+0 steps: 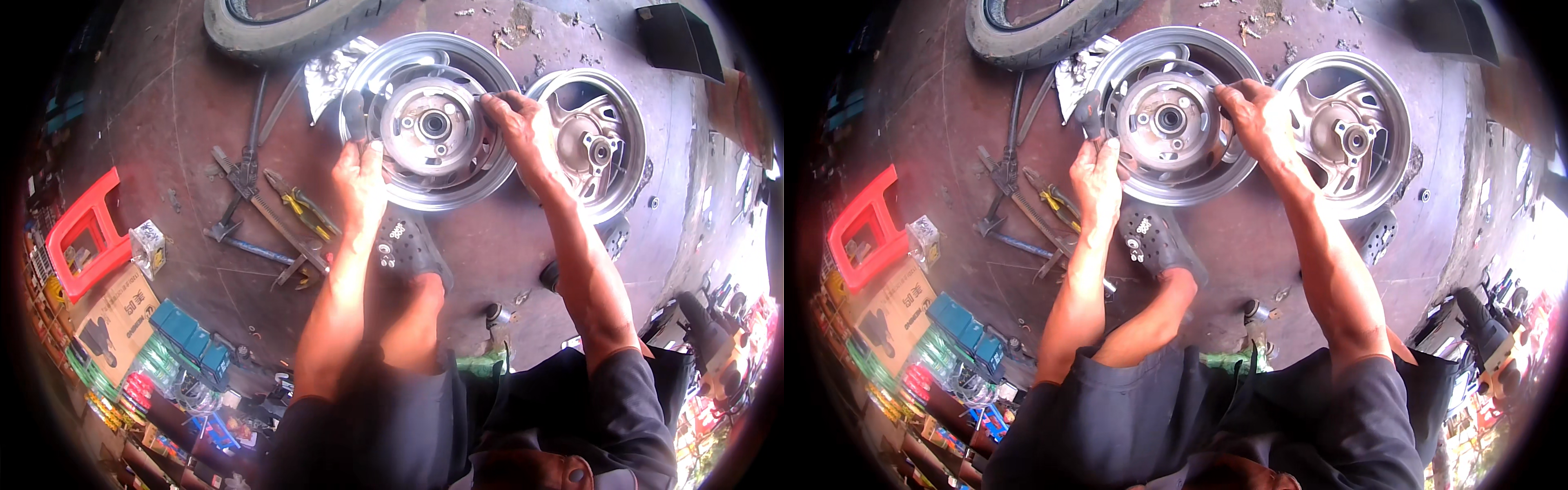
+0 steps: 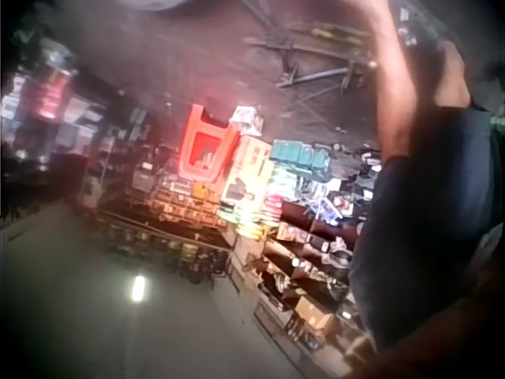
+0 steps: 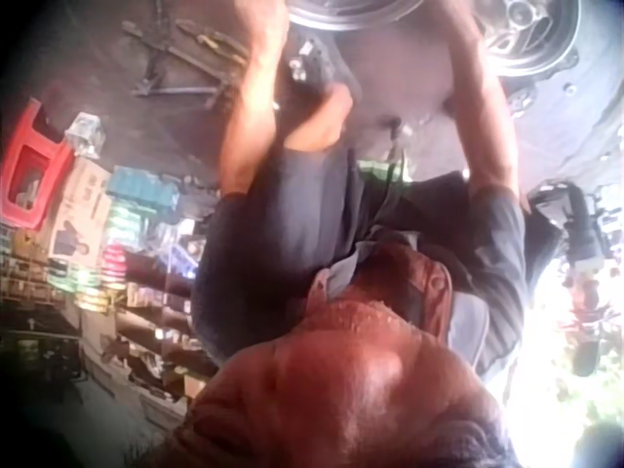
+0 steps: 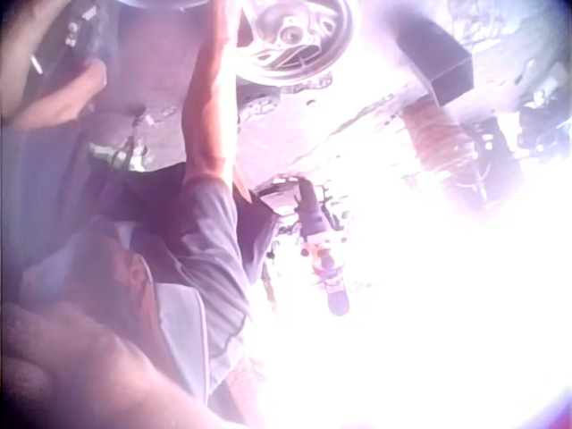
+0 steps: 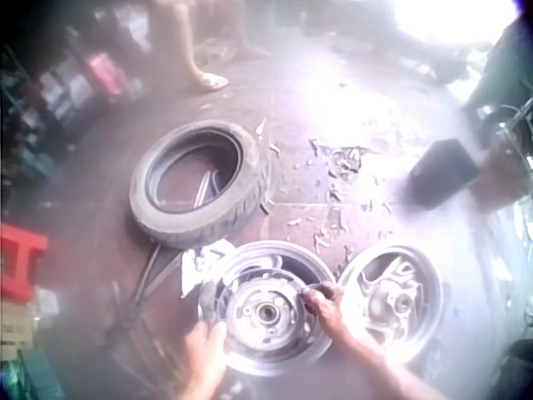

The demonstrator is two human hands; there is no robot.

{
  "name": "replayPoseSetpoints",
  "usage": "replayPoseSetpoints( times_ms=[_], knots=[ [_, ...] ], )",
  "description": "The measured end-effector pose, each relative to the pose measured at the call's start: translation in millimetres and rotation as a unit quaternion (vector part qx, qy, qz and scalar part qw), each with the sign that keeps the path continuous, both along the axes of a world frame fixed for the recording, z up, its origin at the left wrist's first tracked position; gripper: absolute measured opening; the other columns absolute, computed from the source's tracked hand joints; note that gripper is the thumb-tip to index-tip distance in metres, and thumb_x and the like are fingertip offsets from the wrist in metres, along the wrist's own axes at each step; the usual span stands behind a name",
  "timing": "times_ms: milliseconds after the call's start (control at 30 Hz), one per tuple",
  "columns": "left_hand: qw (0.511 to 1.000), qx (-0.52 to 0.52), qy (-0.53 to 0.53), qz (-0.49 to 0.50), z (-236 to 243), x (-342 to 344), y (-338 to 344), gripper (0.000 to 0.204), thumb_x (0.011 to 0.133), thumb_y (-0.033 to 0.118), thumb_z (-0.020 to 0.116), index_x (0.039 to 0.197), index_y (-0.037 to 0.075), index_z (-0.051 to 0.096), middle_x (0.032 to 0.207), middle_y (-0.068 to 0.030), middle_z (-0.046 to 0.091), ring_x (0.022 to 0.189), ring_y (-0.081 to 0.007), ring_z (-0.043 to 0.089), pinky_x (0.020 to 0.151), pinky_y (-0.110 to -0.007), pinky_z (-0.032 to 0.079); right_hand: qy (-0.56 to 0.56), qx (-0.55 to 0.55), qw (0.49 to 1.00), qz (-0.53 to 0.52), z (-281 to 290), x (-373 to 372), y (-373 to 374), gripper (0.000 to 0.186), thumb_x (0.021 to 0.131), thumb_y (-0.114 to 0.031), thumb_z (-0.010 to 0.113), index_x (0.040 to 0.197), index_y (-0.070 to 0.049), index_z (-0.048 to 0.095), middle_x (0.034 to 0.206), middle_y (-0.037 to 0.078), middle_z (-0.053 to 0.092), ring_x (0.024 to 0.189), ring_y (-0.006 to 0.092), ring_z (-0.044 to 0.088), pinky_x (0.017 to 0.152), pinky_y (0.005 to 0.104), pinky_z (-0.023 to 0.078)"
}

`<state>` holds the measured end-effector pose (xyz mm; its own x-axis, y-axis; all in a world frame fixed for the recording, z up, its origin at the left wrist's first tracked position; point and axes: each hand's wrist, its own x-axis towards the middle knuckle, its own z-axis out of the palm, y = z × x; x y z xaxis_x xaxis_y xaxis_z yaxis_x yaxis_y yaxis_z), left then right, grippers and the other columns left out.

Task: The person removes and replaces a brake disc on a wheel hub by loosening several bolts with a T-handle wrench, removing the old disc, and then positioning and securing a new disc in place.

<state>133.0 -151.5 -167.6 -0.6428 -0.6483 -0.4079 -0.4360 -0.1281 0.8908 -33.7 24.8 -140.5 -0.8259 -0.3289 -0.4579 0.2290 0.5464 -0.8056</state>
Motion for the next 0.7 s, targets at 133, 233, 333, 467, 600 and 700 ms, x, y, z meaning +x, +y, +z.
replayPoseSetpoints(
  times_ms=[133,233,333,467,600,700],
  knots=[
    [0.999,0.013,0.008,0.037,3.9,4.7,11.5,0.013,0.095,0.013,0.057,0.101,0.002,0.062,0.075,-0.0001,0.063,0.052,-0.0037,0.048,0.045,-0.019,0.037,0.011,0.039,0.999,0.036,3.9,-14.0,-10.6,0.046,0.085,-0.04,0.061,0.101,0.003,0.069,0.083,0.02,0.07,0.074,0.0261,0.069,0.074,0.0344,0.053],
    [0.999,0.02,0.011,0.046,6.7,9.8,18.0,0.013,0.095,0.012,0.057,0.101,0.002,0.062,0.074,0.0006,0.061,0.053,-0.0034,0.046,0.047,-0.02,0.037,-0.008,0.069,0.996,0.064,10.6,-23.2,-18.6,0.045,0.085,-0.04,0.062,0.101,0.001,0.07,0.082,0.018,0.071,0.07,0.024,0.069,0.072,0.0344,0.053],
    [0.997,0.037,0.009,0.071,4.9,14.1,23.2,0.013,0.095,0.012,0.057,0.101,0.002,0.062,0.071,0.002,0.058,0.053,-0.0033,0.046,0.047,-0.02,0.036,-0.006,0.051,0.997,0.061,10.2,-26.4,-22.6,0.045,0.085,-0.041,0.062,0.103,0.0,0.07,0.081,0.017,0.071,0.071,0.0231,0.069,0.072,0.0344,0.053],
    [0.994,0.004,0.007,0.104,-0.1,13.0,14.5,0.015,0.095,0.015,0.057,0.102,0.003,0.062,0.066,0.0035,0.055,0.052,-0.0033,0.045,0.046,-0.02,0.035,0.07,0.046,0.996,0.0,7.6,-10.0,-12.1,0.049,0.086,-0.042,0.062,0.108,0.001,0.067,0.088,0.019,0.071,0.079,0.0252,0.069,0.076,0.0354,0.052],
    [0.997,-0.047,0.023,0.06,0.0,1.2,-0.3,0.014,0.095,0.015,0.057,0.1,0.003,0.063,0.067,0.004,0.055,0.054,-0.0029,0.046,0.046,-0.02,0.035,0.026,0.018,0.998,-0.053,8.3,24.0,1.8,0.052,0.088,-0.042,0.063,0.109,0.005,0.065,0.093,0.019,0.071,0.089,0.0261,0.068,0.082,0.0345,0.05],
    [0.992,-0.033,0.084,0.085,-4.7,-10.2,5.9,0.011,0.095,0.012,0.057,0.1,0.003,0.063,0.071,0.0045,0.057,0.056,-0.0027,0.047,0.047,-0.02,0.038,-0.025,-0.002,0.998,-0.053,-3.9,35.5,5.1,0.048,0.091,-0.04,0.061,0.107,0.005,0.066,0.088,0.012,0.07,0.079,0.0163,0.062,0.072,0.0287,0.048]
  ],
)
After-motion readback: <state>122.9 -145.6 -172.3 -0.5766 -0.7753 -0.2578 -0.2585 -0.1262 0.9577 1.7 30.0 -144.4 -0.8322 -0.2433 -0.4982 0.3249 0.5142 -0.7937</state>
